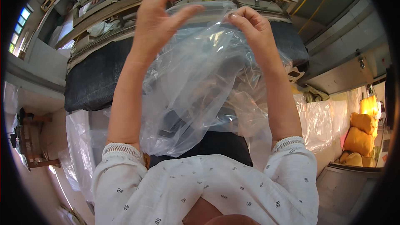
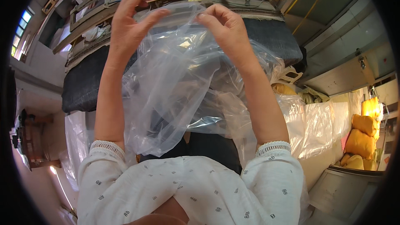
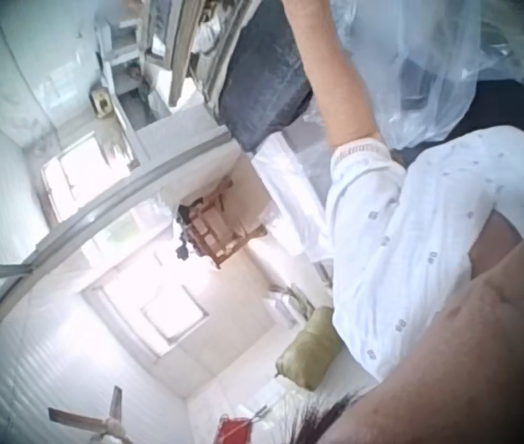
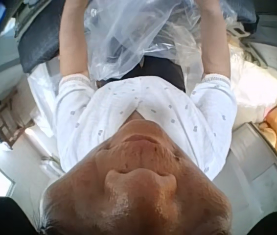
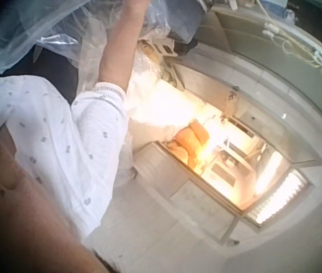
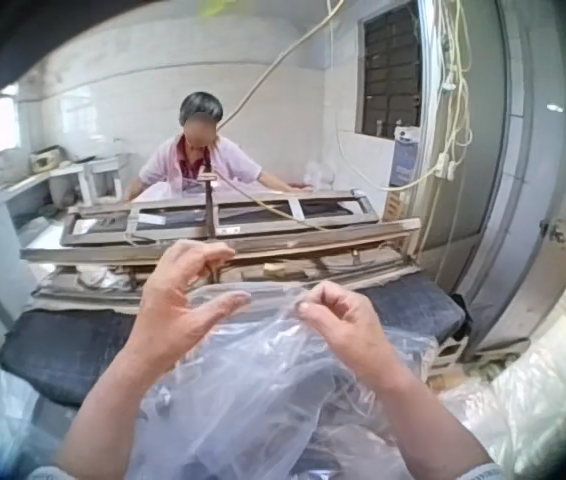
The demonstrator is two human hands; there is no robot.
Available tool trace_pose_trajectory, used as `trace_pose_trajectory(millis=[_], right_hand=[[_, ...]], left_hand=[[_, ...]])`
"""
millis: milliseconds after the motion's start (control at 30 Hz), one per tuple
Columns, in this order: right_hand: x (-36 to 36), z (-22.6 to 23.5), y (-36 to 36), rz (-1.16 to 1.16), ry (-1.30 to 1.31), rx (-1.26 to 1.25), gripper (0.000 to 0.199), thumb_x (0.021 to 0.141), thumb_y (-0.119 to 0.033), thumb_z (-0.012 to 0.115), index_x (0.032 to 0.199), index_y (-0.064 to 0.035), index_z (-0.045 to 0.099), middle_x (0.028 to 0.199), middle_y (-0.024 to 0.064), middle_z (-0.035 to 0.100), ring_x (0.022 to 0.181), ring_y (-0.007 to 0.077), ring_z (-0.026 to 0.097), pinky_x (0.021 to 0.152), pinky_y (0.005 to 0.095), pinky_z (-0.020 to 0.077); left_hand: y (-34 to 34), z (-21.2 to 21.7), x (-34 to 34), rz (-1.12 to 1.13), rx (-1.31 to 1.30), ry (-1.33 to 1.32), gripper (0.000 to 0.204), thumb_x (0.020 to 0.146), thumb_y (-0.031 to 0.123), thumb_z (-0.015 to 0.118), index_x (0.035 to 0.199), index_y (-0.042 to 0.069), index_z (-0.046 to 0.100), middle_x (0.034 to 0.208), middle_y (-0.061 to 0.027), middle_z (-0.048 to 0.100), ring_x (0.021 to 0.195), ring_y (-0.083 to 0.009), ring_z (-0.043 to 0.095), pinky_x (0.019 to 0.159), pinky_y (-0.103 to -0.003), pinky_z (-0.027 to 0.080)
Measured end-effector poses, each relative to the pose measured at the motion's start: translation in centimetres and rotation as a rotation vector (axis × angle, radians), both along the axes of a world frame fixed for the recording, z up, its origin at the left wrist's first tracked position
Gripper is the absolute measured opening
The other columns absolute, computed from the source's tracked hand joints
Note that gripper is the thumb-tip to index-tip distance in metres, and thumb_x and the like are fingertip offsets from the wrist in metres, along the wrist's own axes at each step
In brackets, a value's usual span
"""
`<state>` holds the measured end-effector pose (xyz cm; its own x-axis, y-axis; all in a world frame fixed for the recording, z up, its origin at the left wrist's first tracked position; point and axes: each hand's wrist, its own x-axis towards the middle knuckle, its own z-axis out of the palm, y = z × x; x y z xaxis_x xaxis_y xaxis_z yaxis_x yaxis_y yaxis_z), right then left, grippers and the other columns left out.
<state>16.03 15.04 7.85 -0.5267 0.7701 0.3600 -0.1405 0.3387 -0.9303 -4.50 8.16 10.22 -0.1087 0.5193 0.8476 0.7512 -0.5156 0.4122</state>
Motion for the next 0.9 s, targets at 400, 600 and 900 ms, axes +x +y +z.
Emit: trace_pose_trajectory(millis=[400, 600, 900], right_hand=[[2.6, -0.7, -6.5, 0.160, 0.019, -0.030, 0.015, 0.082, -0.018, 0.059, 0.089, -0.0045, 0.057, 0.087, -0.0018, 0.056, 0.083, 0.0052, 0.048, 0.073, 0.0214, 0.0396], [4.1, -1.8, -7.9, 0.274, -0.144, -0.002, 0.012, 0.086, -0.014, 0.052, 0.086, -0.0038, 0.058, 0.075, -0.0019, 0.054, 0.073, 0.0073, 0.051, 0.068, 0.0207, 0.0402], [4.5, -2.2, -11.6, 0.333, -0.113, -0.075, 0.028, 0.081, -0.019, 0.061, 0.105, -0.0056, 0.055, 0.093, 0.0038, 0.055, 0.087, 0.0137, 0.053, 0.073, 0.0253, 0.0433]], left_hand=[[-4.1, 4.6, 4.7, -0.392, -0.307, -0.147, 0.008, 0.080, 0.009, 0.064, 0.087, 0.005, 0.065, 0.083, 0.0033, 0.060, 0.075, -0.0029, 0.051, 0.068, -0.017, 0.040], [-6.3, 5.7, 2.7, -0.385, -0.354, -0.352, 0.010, 0.084, 0.012, 0.059, 0.090, 0.005, 0.063, 0.083, 0.0005, 0.061, 0.076, -0.0063, 0.055, 0.071, -0.019, 0.043], [-8.6, 6.7, 0.0, -0.371, -0.348, -0.551, 0.009, 0.085, 0.013, 0.058, 0.087, 0.006, 0.061, 0.074, 0.0029, 0.059, 0.066, -0.0055, 0.054, 0.062, -0.020, 0.044]])
